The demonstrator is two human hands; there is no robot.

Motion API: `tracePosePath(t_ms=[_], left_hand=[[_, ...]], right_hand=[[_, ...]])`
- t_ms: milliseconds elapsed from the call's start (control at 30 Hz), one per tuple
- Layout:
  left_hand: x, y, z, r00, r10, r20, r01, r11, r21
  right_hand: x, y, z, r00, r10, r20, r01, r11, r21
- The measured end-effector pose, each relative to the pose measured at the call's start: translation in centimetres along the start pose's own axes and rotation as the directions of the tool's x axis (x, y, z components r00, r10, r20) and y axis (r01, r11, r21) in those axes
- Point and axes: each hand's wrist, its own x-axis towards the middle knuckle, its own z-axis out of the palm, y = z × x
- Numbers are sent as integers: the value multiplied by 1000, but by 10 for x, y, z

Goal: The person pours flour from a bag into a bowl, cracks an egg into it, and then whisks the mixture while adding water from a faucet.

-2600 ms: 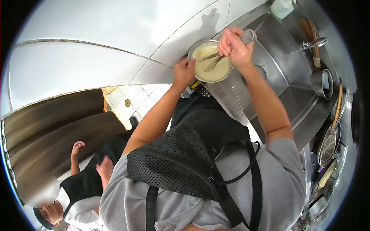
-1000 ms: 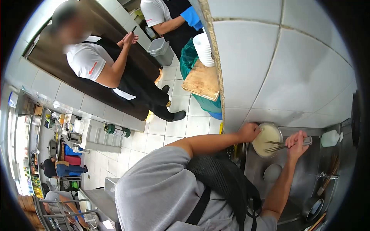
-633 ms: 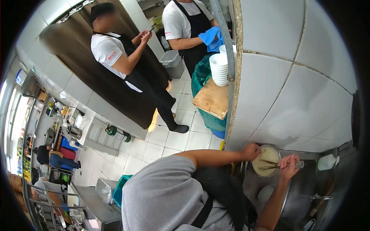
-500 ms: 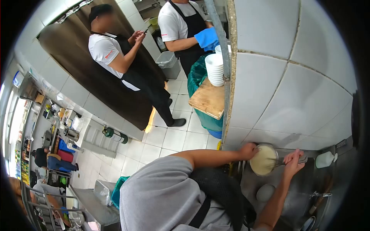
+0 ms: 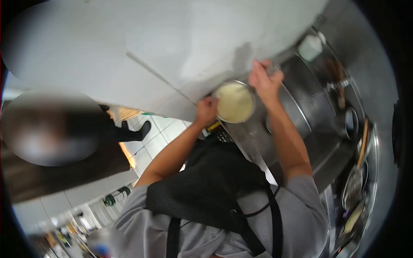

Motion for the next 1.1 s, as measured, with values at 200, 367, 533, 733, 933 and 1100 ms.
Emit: tracePosePath(t_ms=[200,367,533,733,933,1100], left_hand=[[8,26,-24,996,-82,29,82,997,3],[10,28,-26,991,-119,62,121,992,-38],[11,32,-26,994,-92,52,94,995,-27],[12,20,-25,993,-104,60,105,995,1],[9,21,-25,994,-101,32,101,995,-12],[21,21,-28,986,-152,72,154,988,-29]], right_hand=[[-8,-10,31,965,171,201,-227,927,300],[7,-25,31,969,167,183,-170,985,1],[-3,-3,37,997,71,-19,-63,962,264],[6,-30,31,984,147,100,-144,989,-35],[8,-5,30,996,59,-61,-48,985,164],[4,-14,32,977,180,118,-199,965,172]])
